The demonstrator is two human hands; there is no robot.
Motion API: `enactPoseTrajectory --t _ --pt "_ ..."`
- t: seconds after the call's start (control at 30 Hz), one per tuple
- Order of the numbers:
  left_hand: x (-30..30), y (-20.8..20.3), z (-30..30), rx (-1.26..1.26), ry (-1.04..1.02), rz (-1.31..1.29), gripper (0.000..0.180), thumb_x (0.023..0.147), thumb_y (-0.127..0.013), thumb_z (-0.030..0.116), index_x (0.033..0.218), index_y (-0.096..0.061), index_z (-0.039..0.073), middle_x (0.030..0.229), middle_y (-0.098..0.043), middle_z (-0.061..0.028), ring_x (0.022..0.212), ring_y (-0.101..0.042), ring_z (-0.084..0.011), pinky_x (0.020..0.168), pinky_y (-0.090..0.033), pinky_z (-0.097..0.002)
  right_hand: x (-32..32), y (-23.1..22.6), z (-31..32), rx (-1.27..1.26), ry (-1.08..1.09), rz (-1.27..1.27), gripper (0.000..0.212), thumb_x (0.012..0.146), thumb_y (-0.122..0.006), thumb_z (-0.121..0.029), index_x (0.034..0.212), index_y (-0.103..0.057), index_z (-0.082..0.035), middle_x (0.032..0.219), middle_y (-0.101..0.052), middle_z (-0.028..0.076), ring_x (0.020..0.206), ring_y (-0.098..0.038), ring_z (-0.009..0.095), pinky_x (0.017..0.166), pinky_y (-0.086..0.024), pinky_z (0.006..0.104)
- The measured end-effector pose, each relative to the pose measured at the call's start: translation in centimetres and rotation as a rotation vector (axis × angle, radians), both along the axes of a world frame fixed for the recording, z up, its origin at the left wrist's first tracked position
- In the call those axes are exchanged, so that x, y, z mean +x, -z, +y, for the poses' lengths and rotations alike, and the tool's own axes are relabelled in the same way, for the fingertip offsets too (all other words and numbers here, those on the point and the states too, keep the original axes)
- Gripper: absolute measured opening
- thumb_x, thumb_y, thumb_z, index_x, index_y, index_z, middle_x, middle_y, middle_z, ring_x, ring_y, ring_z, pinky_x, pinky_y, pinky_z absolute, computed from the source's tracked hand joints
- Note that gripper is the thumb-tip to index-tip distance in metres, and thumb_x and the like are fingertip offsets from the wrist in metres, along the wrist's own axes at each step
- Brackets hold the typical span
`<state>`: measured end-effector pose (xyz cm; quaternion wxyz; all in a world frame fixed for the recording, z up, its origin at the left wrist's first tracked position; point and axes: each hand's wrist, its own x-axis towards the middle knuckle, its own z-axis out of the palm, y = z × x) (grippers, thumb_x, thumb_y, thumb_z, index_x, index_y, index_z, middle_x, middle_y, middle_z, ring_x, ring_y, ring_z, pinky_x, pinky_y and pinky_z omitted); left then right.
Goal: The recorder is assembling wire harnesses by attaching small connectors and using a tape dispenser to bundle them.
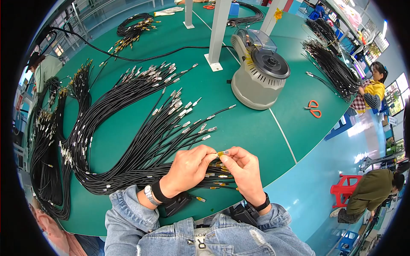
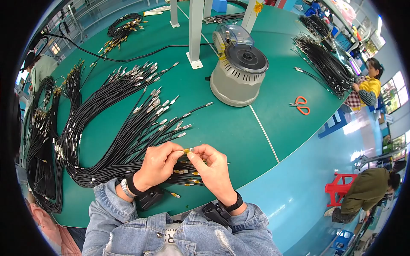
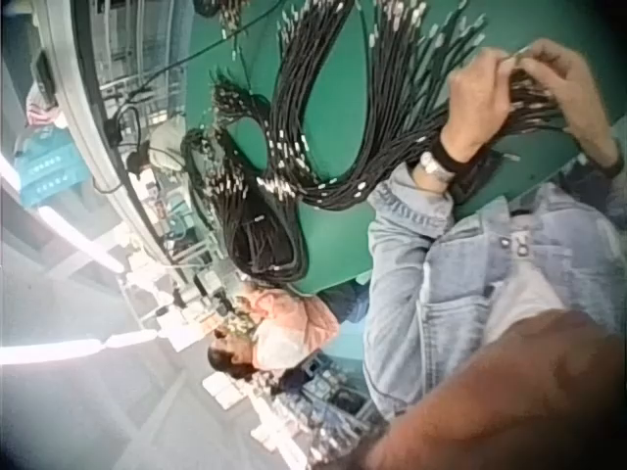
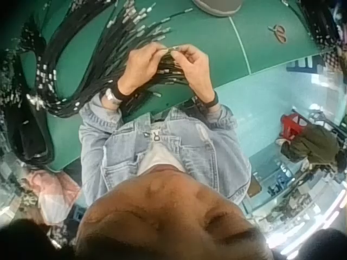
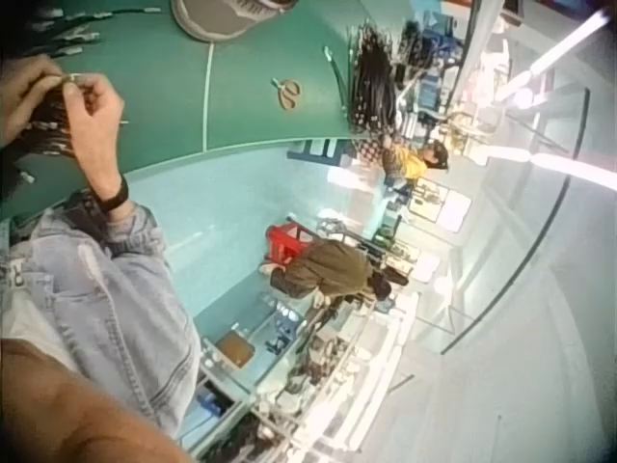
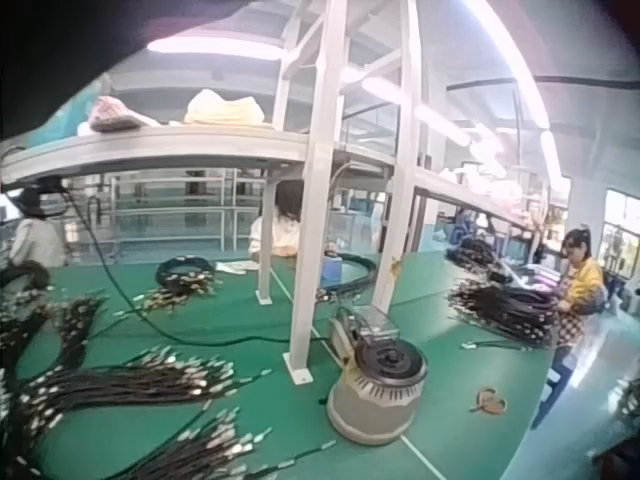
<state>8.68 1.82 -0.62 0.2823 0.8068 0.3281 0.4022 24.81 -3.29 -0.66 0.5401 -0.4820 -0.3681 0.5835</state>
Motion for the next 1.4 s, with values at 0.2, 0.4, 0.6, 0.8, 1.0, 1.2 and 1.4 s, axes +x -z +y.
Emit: enactPoseTrajectory --t 0.2,0.4,0.6,0.8,1.0,1.2,1.4 --pt "-0.3 -0.5 0.1 -0.248 0.07 -0.031 0.009 0.088 -0.058 0.007 0.084 -0.058 -0.001 0.058 -0.053 -0.0046 0.049 -0.051 -0.0122 0.045 -0.04 -0.0259 -0.1 0.9 0.2 0.129 0.048 -0.176 0.016 0.086 -0.064 -0.007 0.097 -0.059 0.003 0.082 -0.061 0.002 0.074 -0.054 0.006 0.067 -0.045 0.0207" --pt "-0.3 -0.9 0.0 -0.531 0.031 -0.177 0.015 0.092 -0.055 0.011 0.083 -0.057 -0.001 0.057 -0.051 0.0007 0.049 -0.044 -0.0047 0.044 -0.034 -0.022 -0.3 0.0 0.1 0.068 0.082 -0.062 0.013 0.085 -0.063 -0.003 0.096 -0.058 0.003 0.086 -0.056 0.002 0.077 -0.054 0.007 0.07 -0.044 0.0205" --pt "-0.3 -0.9 -0.1 -0.521 0.007 -0.145 0.017 0.093 -0.054 0.013 0.083 -0.057 0.0 0.056 -0.049 0.002 0.049 -0.041 -0.0036 0.044 -0.032 -0.0214 -1.0 -0.3 0.3 0.063 0.031 0.028 0.014 0.086 -0.062 -0.004 0.097 -0.057 0.003 0.086 -0.056 0.002 0.079 -0.054 0.007 0.071 -0.044 0.021" --pt "-0.4 -0.9 0.0 -0.526 0.027 -0.141 0.017 0.093 -0.054 0.013 0.082 -0.057 0.0 0.055 -0.047 0.0024 0.049 -0.04 -0.0039 0.044 -0.032 -0.022 -0.7 0.4 0.5 0.117 0.012 0.03 0.011 0.089 -0.061 -0.007 0.094 -0.058 0.001 0.089 -0.059 0.002 0.079 -0.054 0.006 0.07 -0.044 0.0205" --pt "-0.5 -0.9 0.2 -0.556 0.075 -0.151 0.018 0.094 -0.052 0.013 0.082 -0.057 0.0 0.055 -0.047 0.0024 0.048 -0.039 -0.0044 0.044 -0.032 -0.0222 -1.0 0.2 0.6 0.127 0.034 0.054 0.006 0.086 -0.061 -0.003 0.088 -0.058 0.002 0.086 -0.056 0.002 0.079 -0.056 0.009 0.073 -0.044 0.022" --pt "-1.0 -1.8 0.8 -0.8 0.215 -0.119 0.023 0.097 -0.048 0.018 0.084 -0.058 0.002 0.056 -0.048 0.0031 0.047 -0.039 -0.0033 0.044 -0.032 -0.0204 -0.7 0.6 0.7 0.167 0.015 0.058 0.006 0.086 -0.061 -0.003 0.087 -0.057 0.002 0.087 -0.055 0.003 0.08 -0.055 0.009 0.074 -0.044 0.0229" --pt "-1.5 -1.5 1.4 -0.919 0.329 -0.154 0.026 0.098 -0.045 0.021 0.085 -0.057 0.003 0.056 -0.048 0.0037 0.045 -0.039 -0.0027 0.043 -0.032 -0.0193 -0.6 0.3 1.1 0.196 0.002 -0.01 0.006 0.086 -0.061 -0.002 0.088 -0.058 0.003 0.091 -0.055 0.005 0.081 -0.055 0.011 0.075 -0.044 0.0236"
